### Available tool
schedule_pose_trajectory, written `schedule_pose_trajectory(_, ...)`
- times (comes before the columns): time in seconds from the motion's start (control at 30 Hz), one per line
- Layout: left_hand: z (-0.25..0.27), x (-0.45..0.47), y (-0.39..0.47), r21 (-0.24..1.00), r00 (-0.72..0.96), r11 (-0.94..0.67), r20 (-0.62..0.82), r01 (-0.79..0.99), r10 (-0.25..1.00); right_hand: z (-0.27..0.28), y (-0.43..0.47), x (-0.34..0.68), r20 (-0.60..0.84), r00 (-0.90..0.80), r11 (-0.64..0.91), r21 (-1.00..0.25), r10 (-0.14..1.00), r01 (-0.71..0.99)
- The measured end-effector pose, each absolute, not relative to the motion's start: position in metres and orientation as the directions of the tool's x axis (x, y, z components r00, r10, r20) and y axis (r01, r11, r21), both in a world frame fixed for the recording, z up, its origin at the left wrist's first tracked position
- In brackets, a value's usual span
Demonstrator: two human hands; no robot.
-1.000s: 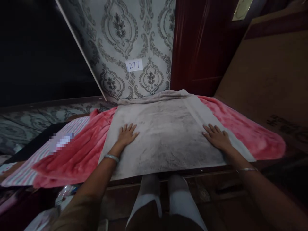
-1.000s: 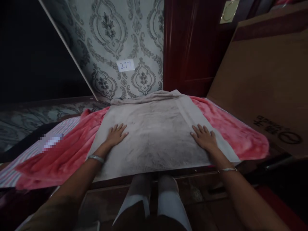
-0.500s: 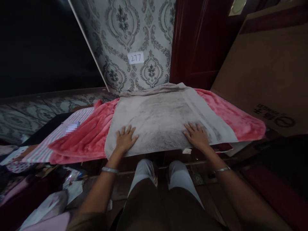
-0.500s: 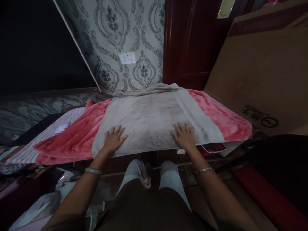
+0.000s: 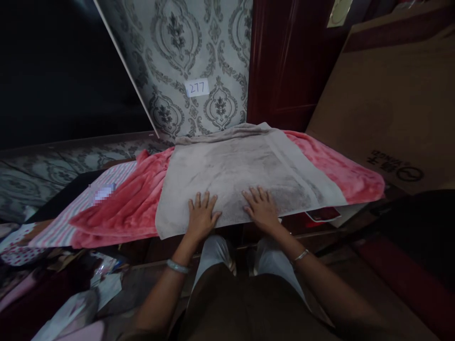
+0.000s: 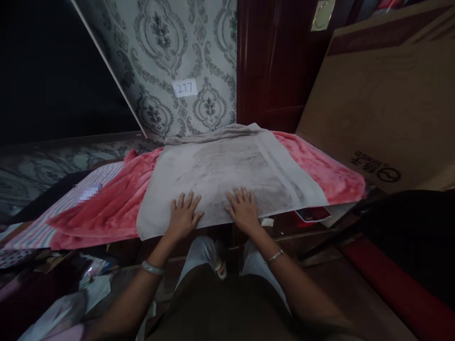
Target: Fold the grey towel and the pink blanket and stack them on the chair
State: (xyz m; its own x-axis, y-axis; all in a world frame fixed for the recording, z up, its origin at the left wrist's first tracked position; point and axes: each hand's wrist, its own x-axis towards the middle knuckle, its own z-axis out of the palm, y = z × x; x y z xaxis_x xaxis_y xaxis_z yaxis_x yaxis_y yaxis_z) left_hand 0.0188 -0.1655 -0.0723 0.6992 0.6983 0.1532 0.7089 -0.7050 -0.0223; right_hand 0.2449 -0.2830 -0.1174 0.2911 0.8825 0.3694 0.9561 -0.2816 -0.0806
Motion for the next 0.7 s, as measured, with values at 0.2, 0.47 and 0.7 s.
schedule_pose_trajectory(0.2, -0.090, -0.011, -0.166, -0.035, 0.684, -0.697, 0.233, 0.716, 0.691, -0.143, -0.309, 0.248, 0.439, 0.258, -0.210, -0.155, 0.861, 0.965)
schedule_pose_trajectory(0.47, -0.107, -0.020, -0.146, -0.043, 0.680, -0.728, 0.398, 0.684, 0.615, -0.091, -0.282, 0.300, 0.426, 0.373, -0.294, -0.241, 0.825, 0.925)
schedule_pose_trajectory(0.7, -0.119, -0.022, -0.141, -0.071, 0.678, -0.741, 0.468, 0.668, 0.567, -0.092, -0.306, 0.371, 0.199, 0.645, -0.637, -0.112, 0.738, 0.763)
